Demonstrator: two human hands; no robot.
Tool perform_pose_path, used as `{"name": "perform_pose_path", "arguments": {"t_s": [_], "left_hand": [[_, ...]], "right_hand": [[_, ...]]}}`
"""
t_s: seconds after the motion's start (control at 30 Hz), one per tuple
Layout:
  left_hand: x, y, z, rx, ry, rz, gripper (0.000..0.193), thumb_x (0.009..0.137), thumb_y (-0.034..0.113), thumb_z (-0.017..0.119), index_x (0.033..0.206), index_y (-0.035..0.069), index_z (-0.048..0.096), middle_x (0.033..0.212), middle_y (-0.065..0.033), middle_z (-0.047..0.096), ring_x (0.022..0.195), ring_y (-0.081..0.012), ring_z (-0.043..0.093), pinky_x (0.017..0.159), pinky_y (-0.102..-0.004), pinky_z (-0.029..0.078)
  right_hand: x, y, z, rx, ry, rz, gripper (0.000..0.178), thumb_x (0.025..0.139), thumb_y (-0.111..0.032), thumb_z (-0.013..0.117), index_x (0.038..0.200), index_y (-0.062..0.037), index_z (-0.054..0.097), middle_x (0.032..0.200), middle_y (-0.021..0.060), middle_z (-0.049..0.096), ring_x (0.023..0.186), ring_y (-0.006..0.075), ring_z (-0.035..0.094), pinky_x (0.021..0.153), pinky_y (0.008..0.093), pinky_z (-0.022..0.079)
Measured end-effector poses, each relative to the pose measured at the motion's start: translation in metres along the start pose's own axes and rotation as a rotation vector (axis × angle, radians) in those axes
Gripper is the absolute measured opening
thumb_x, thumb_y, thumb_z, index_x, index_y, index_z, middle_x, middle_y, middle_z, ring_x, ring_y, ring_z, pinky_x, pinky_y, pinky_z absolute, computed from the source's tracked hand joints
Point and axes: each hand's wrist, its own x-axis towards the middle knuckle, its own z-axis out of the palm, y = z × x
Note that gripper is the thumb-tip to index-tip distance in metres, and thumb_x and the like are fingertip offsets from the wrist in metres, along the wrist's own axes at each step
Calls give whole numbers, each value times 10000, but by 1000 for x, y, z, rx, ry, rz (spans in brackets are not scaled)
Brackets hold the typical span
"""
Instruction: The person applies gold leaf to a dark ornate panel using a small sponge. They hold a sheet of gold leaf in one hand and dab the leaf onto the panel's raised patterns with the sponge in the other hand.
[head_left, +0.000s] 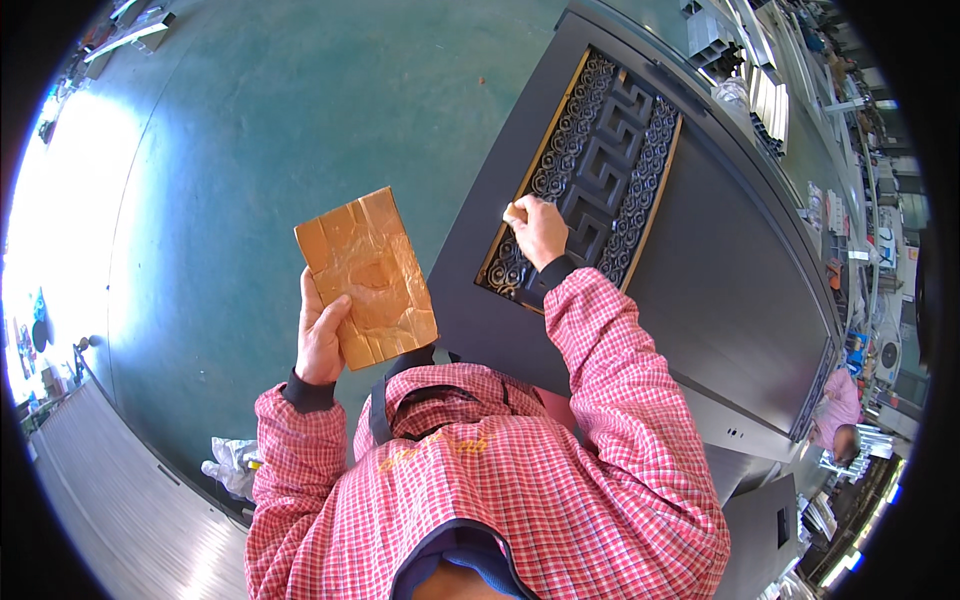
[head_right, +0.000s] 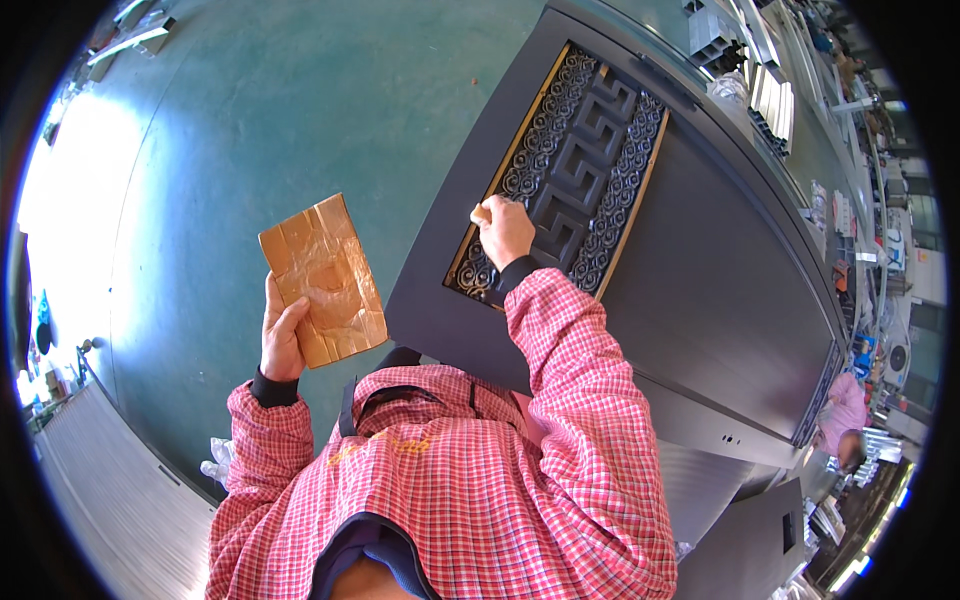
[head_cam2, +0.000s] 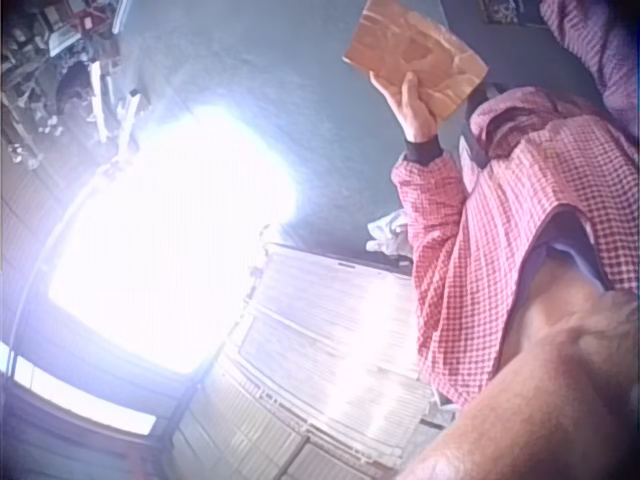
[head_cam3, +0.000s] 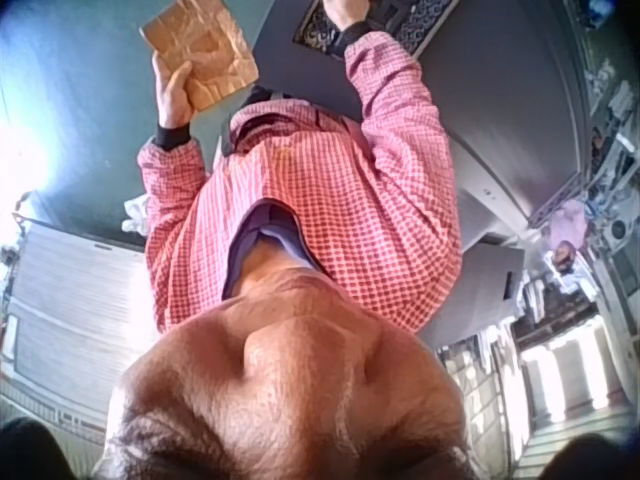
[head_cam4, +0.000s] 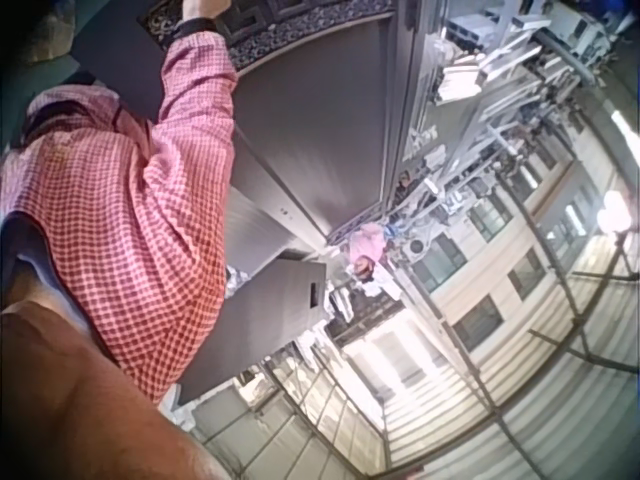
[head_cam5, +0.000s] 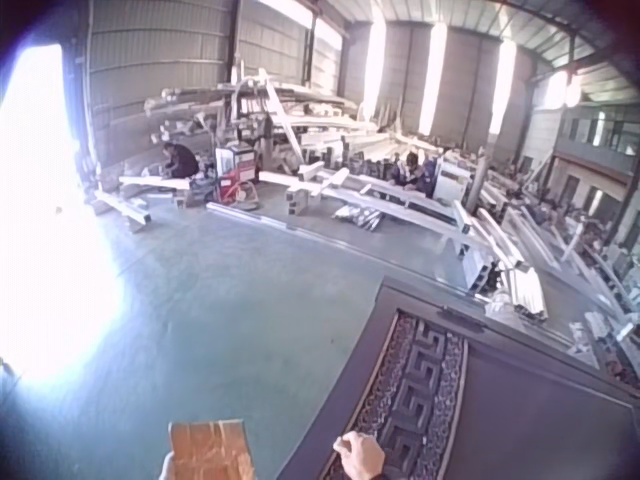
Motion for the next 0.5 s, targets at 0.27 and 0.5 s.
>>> {"name": "perform_pose_path", "arguments": {"t_s": [0.27, 0.5], "left_hand": [[-2, 0, 1, -9, -8, 1, 628, 921, -20, 426, 1481, 114, 177, 1389, -106, 430, 1206, -229, 506, 987, -373, 462], [-5, -2, 1, -9, -13, 4, 625, 918, -24, 423, 1477, 110, 178, 1383, -113, 433, 1201, -234, 510, 985, -376, 464]], "right_hand": [[-59, -13, 15, 31, -24, -149, 121, 744, -80, 677, 824, -80, 586, 835, 71, 660, 791, 282, 613, 682, 394, 493], [-83, -15, 17, -14, -140, -148, 210, 713, -62, 697, 899, -80, 602, 894, 78, 655, 879, 283, 608, 758, 391, 500]]}}
